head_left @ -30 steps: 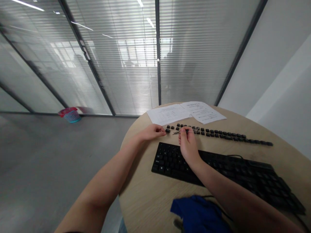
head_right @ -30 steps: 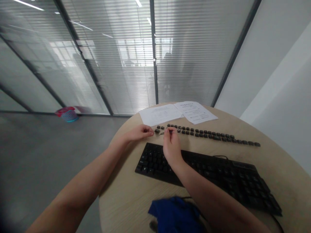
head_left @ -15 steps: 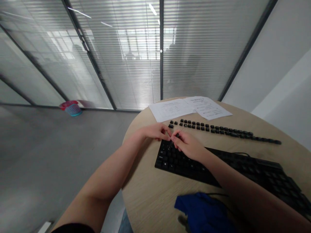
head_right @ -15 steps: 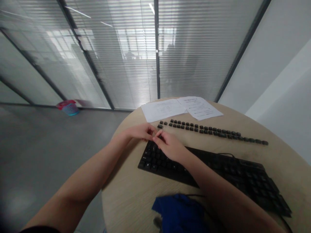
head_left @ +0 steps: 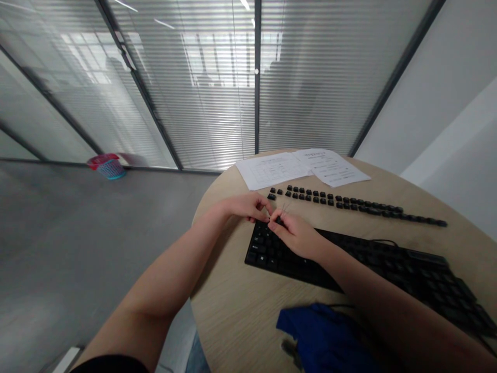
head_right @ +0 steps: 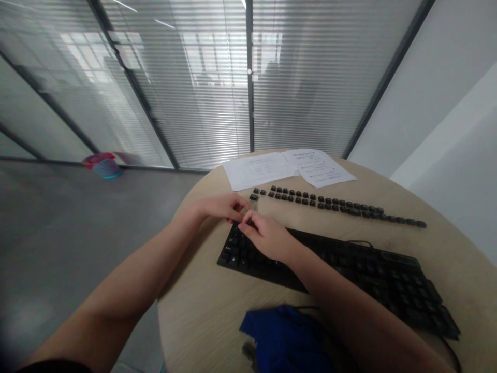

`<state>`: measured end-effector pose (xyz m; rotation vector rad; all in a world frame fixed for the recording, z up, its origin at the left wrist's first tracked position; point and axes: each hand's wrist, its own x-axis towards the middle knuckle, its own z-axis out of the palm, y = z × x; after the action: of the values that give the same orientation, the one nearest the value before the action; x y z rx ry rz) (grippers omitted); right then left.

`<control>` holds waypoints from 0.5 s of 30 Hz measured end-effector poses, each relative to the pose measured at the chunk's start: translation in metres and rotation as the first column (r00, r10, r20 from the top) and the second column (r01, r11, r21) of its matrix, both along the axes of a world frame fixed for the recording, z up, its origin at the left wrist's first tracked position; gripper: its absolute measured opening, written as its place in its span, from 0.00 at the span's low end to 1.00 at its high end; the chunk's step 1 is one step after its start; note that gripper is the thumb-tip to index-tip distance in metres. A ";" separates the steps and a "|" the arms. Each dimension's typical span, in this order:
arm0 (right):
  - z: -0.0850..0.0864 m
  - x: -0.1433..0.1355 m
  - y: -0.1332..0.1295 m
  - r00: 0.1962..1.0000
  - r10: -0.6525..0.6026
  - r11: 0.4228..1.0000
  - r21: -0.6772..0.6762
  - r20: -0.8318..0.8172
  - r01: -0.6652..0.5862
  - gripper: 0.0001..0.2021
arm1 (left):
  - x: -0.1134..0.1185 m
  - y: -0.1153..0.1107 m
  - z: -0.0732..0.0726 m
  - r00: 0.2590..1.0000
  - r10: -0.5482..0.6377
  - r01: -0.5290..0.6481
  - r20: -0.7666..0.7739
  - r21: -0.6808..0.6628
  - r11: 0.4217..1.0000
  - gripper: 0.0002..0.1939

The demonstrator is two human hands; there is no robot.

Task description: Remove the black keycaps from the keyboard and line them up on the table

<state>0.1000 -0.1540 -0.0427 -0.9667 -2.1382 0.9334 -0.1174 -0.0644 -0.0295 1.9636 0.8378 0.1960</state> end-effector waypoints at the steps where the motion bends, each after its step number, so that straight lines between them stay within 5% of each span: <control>1: 0.002 0.000 -0.001 0.999 0.004 1.000 0.027 0.033 -0.005 0.09 | 0.000 0.000 -0.001 1.000 0.000 0.000 0.001 -0.002 1.000 0.12; 8: 0.010 -0.006 -0.008 0.986 0.056 0.985 0.150 0.160 -0.080 0.06 | -0.001 0.003 -0.004 0.999 0.039 -0.039 -0.002 -0.003 0.999 0.15; 15: 0.002 -0.004 -0.006 1.000 0.007 0.990 0.139 -0.031 -0.003 0.07 | -0.002 0.001 0.000 1.000 0.018 -0.018 -0.014 -0.012 1.000 0.13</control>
<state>0.0955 -0.1605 -0.0409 -0.8725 -2.1490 0.7848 -0.1194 -0.0633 -0.0293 1.9485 0.8643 0.1873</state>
